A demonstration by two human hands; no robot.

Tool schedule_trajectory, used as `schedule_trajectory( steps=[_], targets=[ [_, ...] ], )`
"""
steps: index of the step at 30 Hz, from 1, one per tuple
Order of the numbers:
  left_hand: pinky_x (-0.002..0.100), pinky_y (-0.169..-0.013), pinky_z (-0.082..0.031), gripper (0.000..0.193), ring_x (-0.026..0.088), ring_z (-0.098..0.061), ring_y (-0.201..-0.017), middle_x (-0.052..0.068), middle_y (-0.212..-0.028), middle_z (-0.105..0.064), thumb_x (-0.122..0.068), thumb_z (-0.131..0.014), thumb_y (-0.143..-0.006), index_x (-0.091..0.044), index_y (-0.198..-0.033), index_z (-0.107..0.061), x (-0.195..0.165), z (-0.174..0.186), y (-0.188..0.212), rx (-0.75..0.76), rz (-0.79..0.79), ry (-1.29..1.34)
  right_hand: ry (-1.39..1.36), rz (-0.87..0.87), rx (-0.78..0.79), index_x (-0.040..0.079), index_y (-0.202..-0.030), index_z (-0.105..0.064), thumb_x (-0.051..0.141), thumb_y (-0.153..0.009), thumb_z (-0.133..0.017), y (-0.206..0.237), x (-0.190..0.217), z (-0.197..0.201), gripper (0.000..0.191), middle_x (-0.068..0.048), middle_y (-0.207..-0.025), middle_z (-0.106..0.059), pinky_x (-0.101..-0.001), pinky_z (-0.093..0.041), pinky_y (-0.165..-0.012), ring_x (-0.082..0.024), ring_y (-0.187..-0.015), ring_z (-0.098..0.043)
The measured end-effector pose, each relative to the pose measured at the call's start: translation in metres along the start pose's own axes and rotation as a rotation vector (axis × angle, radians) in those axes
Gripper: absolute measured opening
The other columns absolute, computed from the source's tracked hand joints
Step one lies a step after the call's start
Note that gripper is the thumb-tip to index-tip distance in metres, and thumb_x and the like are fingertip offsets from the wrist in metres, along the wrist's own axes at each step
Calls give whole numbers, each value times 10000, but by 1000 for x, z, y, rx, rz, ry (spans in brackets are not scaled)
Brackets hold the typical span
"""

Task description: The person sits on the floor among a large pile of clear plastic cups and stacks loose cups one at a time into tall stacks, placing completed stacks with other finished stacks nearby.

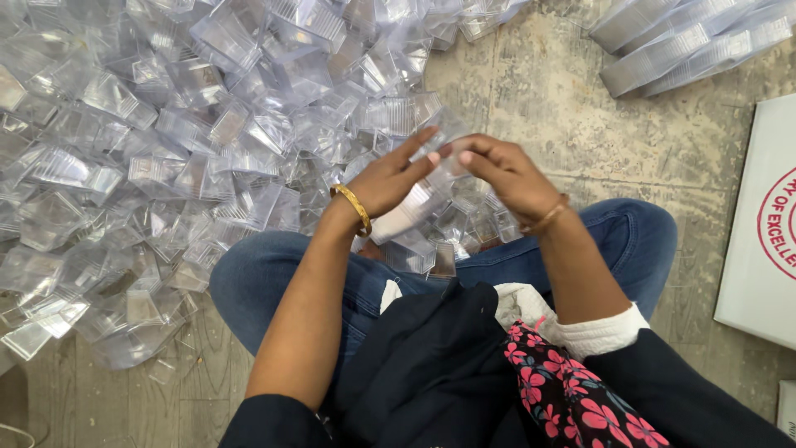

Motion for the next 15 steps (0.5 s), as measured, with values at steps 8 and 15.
schedule_trajectory(
  steps=[8,15],
  targets=[
    [372,-1134,-400,636,260,-551,-1386,124,-1448,-623,-617,-389,-1011,-217,-1490,-514,-2,8,-1,-30,-19,47,-352,-91,129,5,-1256,-689,309,-1073,-553,-26,-24,-5,380,-56,-1169,-691,-327,-493,-1002,-147,-1092,-605],
    [380,-1066,-434,598,243,-614,-1208,117,-1236,-696,-607,-350,-1027,-147,-1281,-635,4,26,-3,-173,-7,125,744,90,-463,-9,-1103,-732,140,-883,-768,-93,-70,69,269,-105,-995,-689,-364,-565,-807,-192,-870,-676]
  ],
)
Point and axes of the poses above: each hand's wrist, its own y-axis away from the middle knuckle, its own z-axis out of the back of the hand, x = y × z, the point moved 8 cm from there along -y, towards the middle knuckle
